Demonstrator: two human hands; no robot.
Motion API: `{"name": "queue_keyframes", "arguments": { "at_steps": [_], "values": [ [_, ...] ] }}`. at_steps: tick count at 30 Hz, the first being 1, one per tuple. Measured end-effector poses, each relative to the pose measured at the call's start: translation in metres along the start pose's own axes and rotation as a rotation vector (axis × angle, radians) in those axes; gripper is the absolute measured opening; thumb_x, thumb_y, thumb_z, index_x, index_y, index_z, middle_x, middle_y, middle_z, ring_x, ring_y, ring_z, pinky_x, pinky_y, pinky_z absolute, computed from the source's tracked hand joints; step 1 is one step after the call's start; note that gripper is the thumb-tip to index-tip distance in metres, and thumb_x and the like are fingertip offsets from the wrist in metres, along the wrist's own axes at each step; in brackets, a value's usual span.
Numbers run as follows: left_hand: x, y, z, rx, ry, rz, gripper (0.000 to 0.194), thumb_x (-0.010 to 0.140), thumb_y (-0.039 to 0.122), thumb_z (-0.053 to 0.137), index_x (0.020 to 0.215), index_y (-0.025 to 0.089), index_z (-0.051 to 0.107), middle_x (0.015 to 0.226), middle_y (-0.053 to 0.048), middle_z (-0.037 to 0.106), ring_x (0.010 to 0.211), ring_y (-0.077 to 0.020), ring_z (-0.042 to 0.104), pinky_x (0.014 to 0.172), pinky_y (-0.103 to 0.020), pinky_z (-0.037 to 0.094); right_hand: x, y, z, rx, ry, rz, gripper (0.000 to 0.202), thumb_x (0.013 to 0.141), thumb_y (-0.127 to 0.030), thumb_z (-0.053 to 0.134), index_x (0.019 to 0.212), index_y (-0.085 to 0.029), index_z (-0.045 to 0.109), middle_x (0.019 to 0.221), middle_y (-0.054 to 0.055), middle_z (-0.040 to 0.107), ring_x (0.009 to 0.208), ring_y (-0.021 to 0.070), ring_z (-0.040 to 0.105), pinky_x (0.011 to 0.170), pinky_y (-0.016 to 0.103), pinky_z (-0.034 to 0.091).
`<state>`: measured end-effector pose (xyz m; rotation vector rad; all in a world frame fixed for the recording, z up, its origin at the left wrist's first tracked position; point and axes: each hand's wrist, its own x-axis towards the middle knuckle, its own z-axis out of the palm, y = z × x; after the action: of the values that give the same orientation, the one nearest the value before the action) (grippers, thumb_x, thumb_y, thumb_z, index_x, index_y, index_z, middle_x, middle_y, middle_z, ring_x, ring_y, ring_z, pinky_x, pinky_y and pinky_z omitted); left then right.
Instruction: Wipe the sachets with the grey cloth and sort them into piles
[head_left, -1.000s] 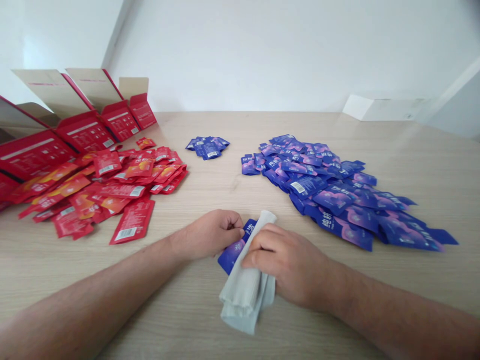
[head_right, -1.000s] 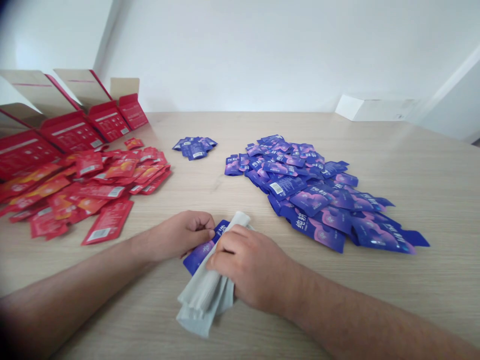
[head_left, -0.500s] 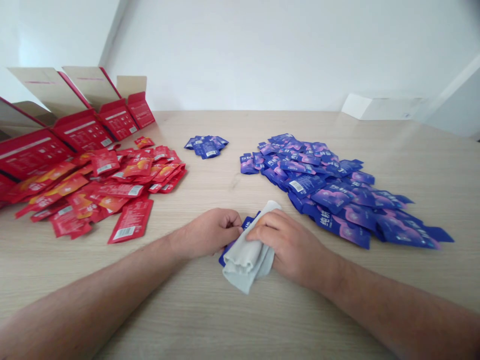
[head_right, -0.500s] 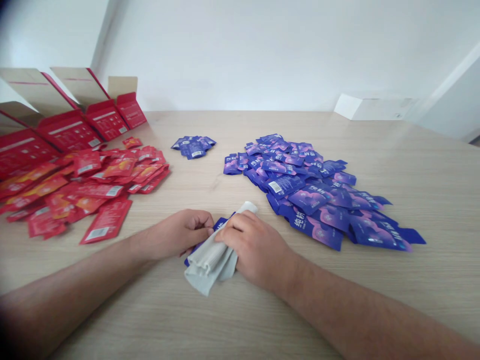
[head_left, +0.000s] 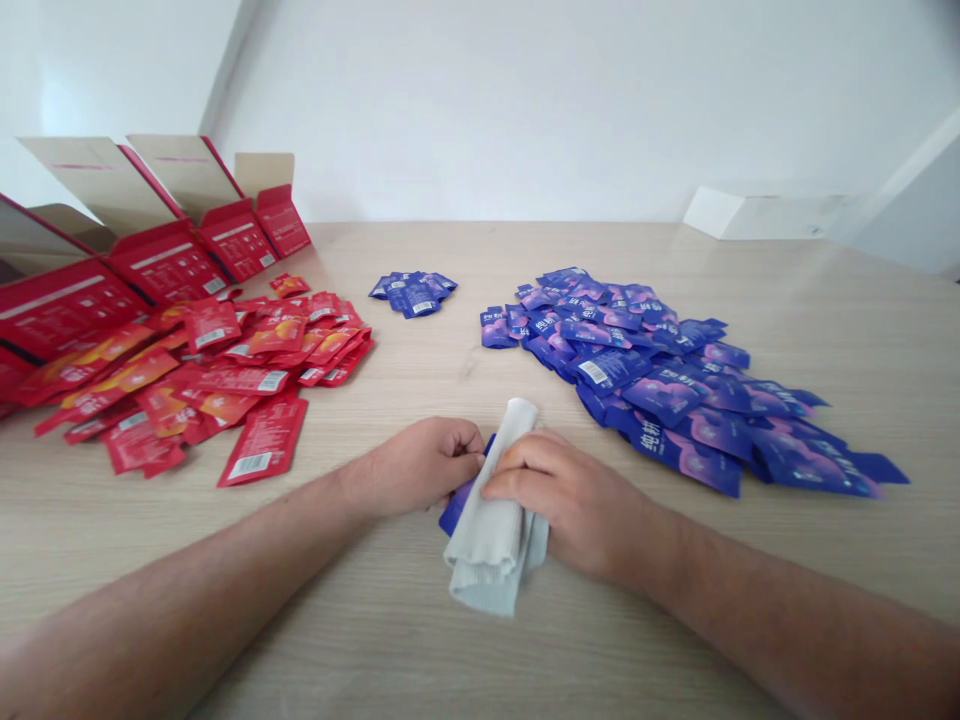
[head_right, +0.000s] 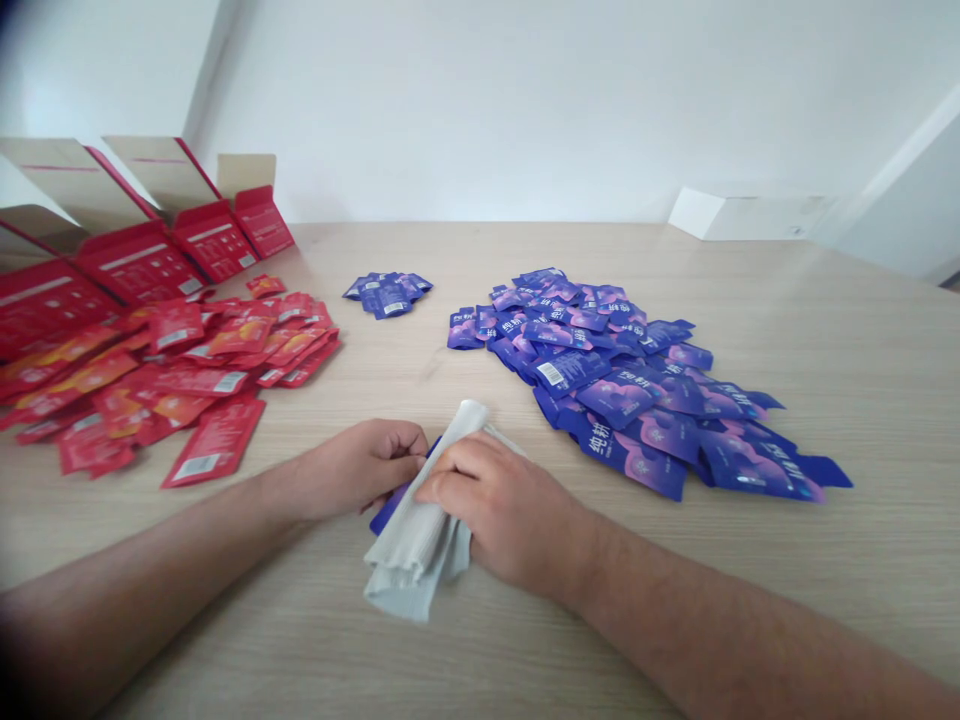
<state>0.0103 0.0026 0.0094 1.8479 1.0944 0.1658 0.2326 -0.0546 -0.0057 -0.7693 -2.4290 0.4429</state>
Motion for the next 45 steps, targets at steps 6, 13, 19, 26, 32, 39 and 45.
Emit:
{"name": "queue_keyframes", "arguments": {
  "at_steps": [6, 13, 19, 26, 32, 39, 45],
  "values": [
    [0.0004, -0.0012, 0.0001, 0.001, -0.004, -0.010, 0.017, 0.090, 0.034, 0.051, 0.081, 0.020, 0.057, 0.058, 0.006, 0.055, 0.047, -0.0086, 0.050, 0.041, -0.018, 0.036, 0.0001, 0.0024, 0.0006, 0.000, 0.020, 0.029, 0.029, 0.094, -0.010, 0.058, 0.120, -0.017, 0.067, 0.113, 0.010, 0.066, 0.108, 0.0235, 0.057, 0.098, 0.041, 0.049],
    [-0.0002, -0.0003, -0.0006, -0.015, -0.011, -0.007, 0.015, 0.089, 0.032, 0.053, 0.083, 0.020, 0.058, 0.059, 0.007, 0.054, 0.048, -0.0075, 0.050, 0.042, -0.017, 0.037, 0.0000, 0.0004, 0.0005, 0.011, -0.026, -0.042, 0.026, 0.096, -0.014, 0.057, 0.120, -0.017, 0.067, 0.114, 0.010, 0.066, 0.109, 0.0244, 0.057, 0.098, 0.040, 0.050],
    [0.0000, -0.0008, 0.0002, -0.014, -0.007, -0.011, 0.016, 0.089, 0.033, 0.053, 0.081, 0.020, 0.055, 0.058, 0.007, 0.054, 0.047, -0.0080, 0.051, 0.040, -0.017, 0.036, -0.0002, 0.0013, -0.0010, 0.003, -0.005, 0.033, 0.029, 0.093, -0.010, 0.059, 0.120, -0.018, 0.067, 0.114, 0.010, 0.066, 0.109, 0.0239, 0.058, 0.099, 0.041, 0.049],
    [-0.0004, -0.0006, 0.0008, -0.020, 0.005, -0.012, 0.017, 0.089, 0.034, 0.053, 0.080, 0.020, 0.057, 0.055, 0.007, 0.054, 0.045, -0.0082, 0.051, 0.040, -0.017, 0.035, -0.0001, 0.0016, -0.0014, 0.008, 0.009, 0.061, 0.030, 0.092, -0.009, 0.059, 0.120, -0.018, 0.066, 0.116, 0.009, 0.066, 0.110, 0.0235, 0.058, 0.099, 0.040, 0.049],
    [0.0000, -0.0012, 0.0000, -0.070, -0.028, -0.031, 0.014, 0.088, 0.032, 0.053, 0.082, 0.020, 0.057, 0.057, 0.007, 0.055, 0.044, -0.0085, 0.053, 0.038, -0.017, 0.037, 0.0003, 0.0017, -0.0032, 0.011, -0.018, 0.040, 0.026, 0.094, -0.011, 0.060, 0.118, -0.018, 0.067, 0.114, 0.009, 0.067, 0.109, 0.0230, 0.059, 0.099, 0.039, 0.049],
    [0.0008, -0.0014, -0.0017, -0.063, -0.037, -0.037, 0.011, 0.086, 0.029, 0.053, 0.084, 0.020, 0.059, 0.057, 0.007, 0.055, 0.044, -0.0087, 0.054, 0.037, -0.016, 0.038, -0.0004, -0.0009, -0.0005, 0.012, -0.026, -0.023, 0.026, 0.095, -0.014, 0.058, 0.119, -0.016, 0.067, 0.115, 0.010, 0.066, 0.110, 0.0237, 0.058, 0.099, 0.039, 0.050],
    [0.0008, -0.0027, -0.0002, -0.059, -0.037, -0.042, 0.016, 0.088, 0.033, 0.052, 0.083, 0.020, 0.059, 0.057, 0.006, 0.056, 0.044, -0.0091, 0.054, 0.036, -0.016, 0.038, -0.0007, 0.0030, -0.0003, -0.008, 0.026, 0.060, 0.029, 0.093, -0.010, 0.060, 0.120, -0.018, 0.067, 0.116, 0.010, 0.067, 0.110, 0.0242, 0.059, 0.100, 0.041, 0.050]
  ]
}}
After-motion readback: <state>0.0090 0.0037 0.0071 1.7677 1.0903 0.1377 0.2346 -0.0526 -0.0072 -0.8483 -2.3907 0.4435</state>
